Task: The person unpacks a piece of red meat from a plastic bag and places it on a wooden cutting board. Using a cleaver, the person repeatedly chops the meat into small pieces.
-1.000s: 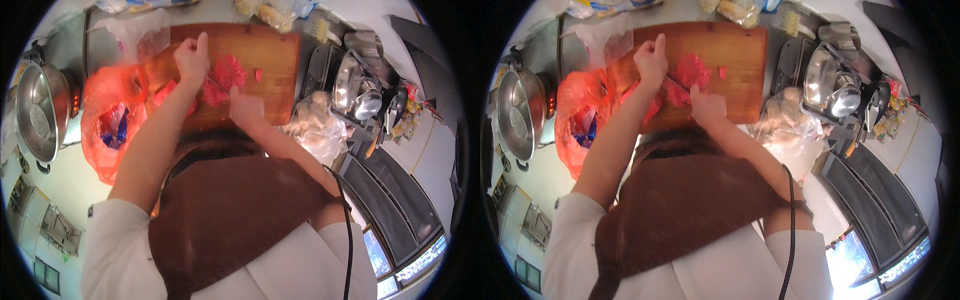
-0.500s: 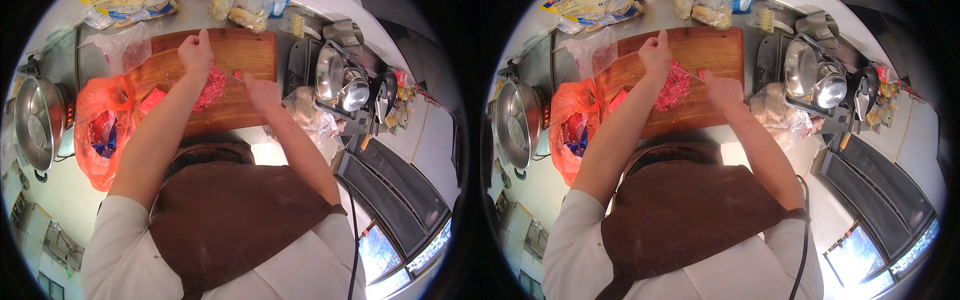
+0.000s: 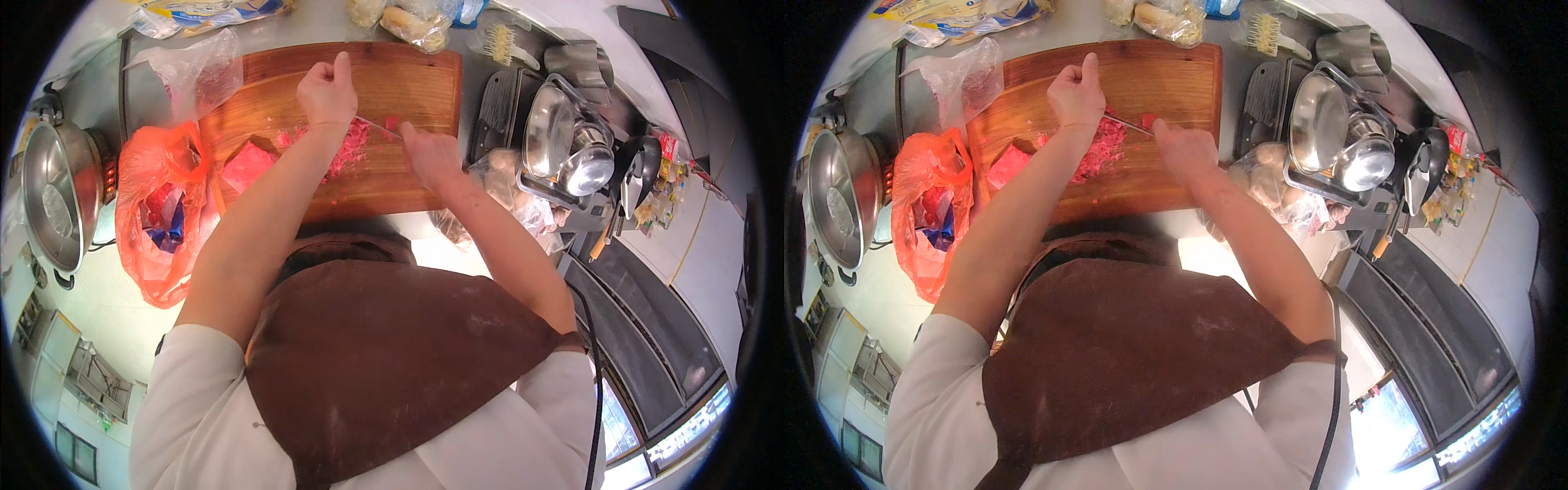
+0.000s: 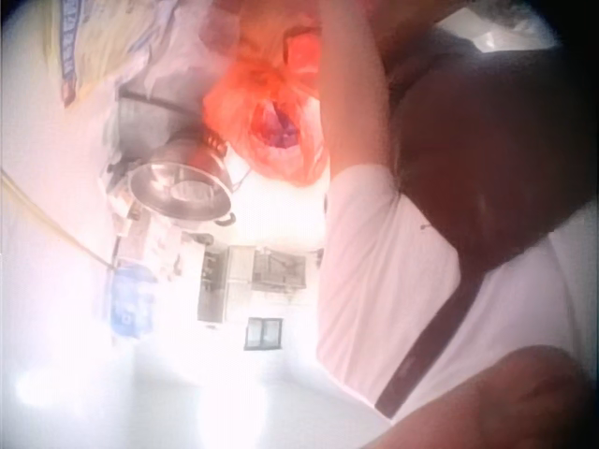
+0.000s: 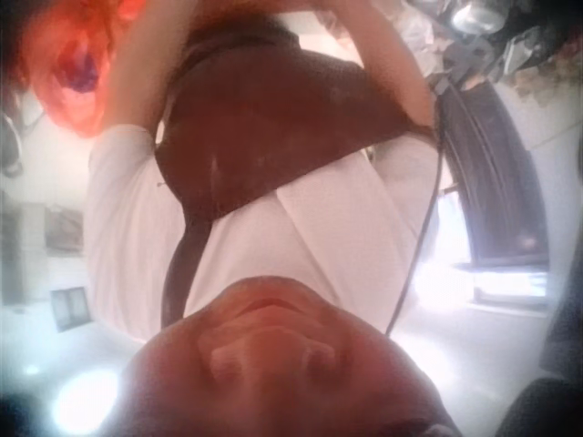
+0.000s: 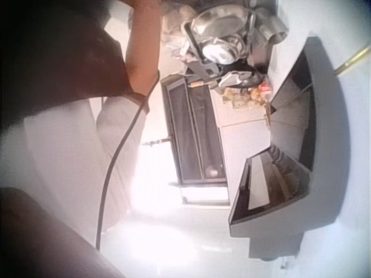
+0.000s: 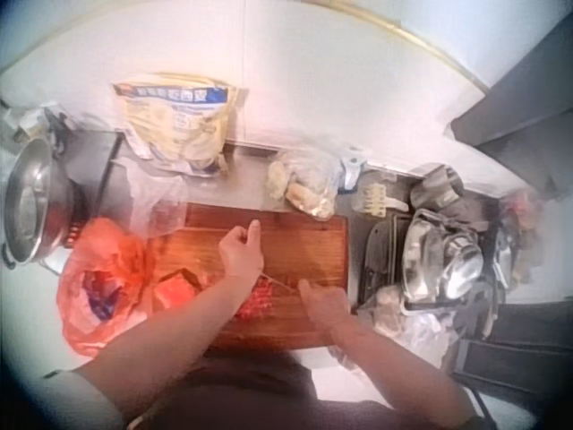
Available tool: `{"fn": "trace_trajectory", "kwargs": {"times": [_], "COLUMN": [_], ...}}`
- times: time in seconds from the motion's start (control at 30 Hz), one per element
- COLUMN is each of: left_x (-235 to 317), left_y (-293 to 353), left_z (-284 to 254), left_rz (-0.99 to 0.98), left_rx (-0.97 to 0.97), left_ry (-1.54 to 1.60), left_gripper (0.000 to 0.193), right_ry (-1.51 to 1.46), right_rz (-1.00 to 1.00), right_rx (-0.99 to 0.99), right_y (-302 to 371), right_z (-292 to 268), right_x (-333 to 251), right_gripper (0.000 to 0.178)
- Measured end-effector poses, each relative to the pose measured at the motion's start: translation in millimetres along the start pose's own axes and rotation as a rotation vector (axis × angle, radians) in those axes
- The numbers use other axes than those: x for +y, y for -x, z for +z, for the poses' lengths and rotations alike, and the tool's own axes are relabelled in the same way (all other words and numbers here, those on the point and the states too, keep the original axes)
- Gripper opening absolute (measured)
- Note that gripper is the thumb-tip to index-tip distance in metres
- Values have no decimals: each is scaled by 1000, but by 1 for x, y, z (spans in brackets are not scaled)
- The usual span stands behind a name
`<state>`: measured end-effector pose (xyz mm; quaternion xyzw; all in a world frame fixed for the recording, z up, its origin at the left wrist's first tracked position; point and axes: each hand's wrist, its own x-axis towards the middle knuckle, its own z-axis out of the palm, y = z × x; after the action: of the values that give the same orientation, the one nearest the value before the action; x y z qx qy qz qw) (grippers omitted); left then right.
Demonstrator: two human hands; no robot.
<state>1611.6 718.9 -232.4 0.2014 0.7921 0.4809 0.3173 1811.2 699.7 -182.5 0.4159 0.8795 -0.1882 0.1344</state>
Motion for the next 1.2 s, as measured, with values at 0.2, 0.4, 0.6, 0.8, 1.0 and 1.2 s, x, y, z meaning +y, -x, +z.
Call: {"fn": "trace_trajectory", "kwargs": {"times": [0.2, 0.4, 0.6, 0.8, 1.0, 1.2], "left_x": [6, 4, 7, 6, 2, -1], "left_y": [-12, -11, -10, -11, -10, -8], "left_z": [-3, 9, 8, -3, 0, 6], "left_rz": [-53, 29, 39, -23, -25, 57], "left_rx": [24, 9, -39, -10, -24, -21], "left_ry": [36, -31, -70, 34, 5, -108], "left_gripper": [48, 50, 50, 50, 50, 49], "right_ry": [103, 69, 47, 122, 55, 18], "right_rz": [26, -24, -9, 19, 4, 31], "right_rx": [-157, -14, 52, -64, -59, -23], "right_y": [-8, -17, -10, -7, -6, -3], "right_z": [-28, -1, 5, -24, -16, 8], "right_x": [0, 19, 17, 1, 1, 3], "right_gripper": [18, 17, 16, 18, 21, 24]}}
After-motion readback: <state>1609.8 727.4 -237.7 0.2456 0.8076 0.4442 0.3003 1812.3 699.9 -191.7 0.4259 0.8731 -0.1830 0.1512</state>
